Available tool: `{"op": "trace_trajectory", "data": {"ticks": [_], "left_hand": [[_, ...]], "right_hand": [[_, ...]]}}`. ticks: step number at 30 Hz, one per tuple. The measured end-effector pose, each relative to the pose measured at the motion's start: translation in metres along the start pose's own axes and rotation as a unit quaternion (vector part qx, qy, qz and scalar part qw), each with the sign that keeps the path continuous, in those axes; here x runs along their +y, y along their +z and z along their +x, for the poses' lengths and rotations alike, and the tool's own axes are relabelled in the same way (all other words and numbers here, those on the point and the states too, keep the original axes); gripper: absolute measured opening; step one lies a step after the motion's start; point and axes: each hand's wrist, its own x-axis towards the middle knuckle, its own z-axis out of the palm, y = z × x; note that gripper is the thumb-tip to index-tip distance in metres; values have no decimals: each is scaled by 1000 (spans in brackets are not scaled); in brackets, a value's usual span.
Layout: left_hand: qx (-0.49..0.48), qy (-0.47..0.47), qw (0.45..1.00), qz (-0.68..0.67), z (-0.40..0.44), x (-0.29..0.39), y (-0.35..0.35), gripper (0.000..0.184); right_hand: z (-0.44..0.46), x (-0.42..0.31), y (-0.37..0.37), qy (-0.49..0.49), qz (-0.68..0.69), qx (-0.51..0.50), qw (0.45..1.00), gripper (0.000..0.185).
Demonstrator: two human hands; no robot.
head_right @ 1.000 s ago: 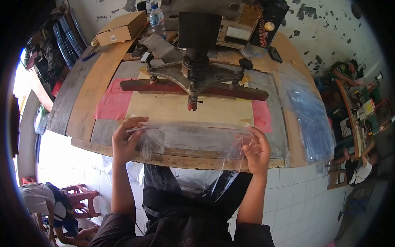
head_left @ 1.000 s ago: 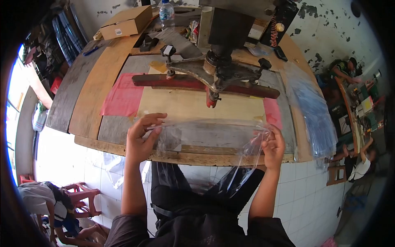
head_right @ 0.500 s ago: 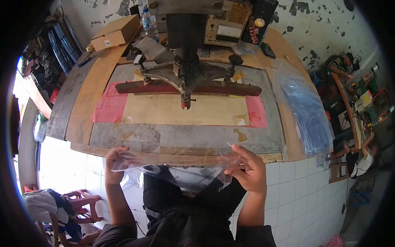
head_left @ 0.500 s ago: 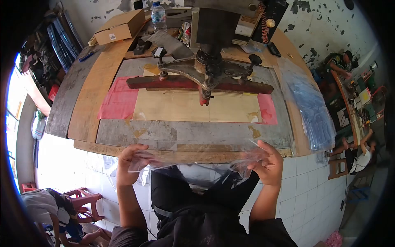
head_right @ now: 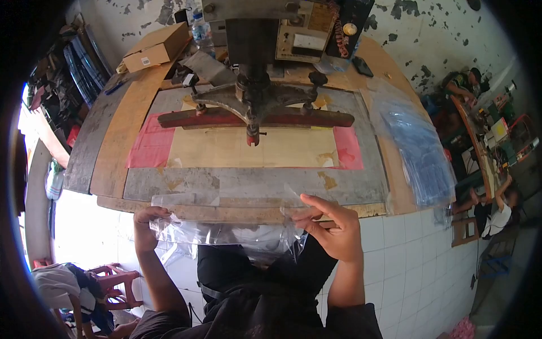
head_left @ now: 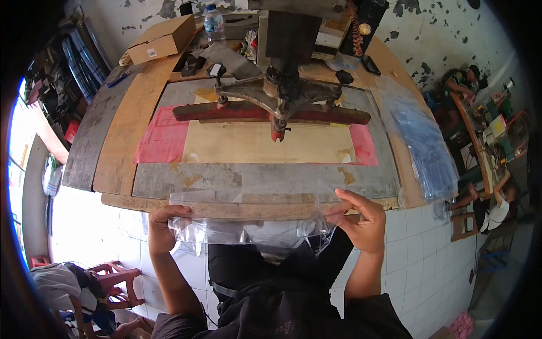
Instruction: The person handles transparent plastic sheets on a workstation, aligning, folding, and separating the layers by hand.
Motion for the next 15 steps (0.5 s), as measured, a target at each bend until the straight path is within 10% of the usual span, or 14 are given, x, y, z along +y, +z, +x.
{"op": "trace_trajectory", "data": {"ticks": [15], "left_hand": [[-18, 27, 987, -155, -13, -5, -7, 33]], "right_hand": [[-7, -1, 31, -22, 127, 111, 985, 44]]}}
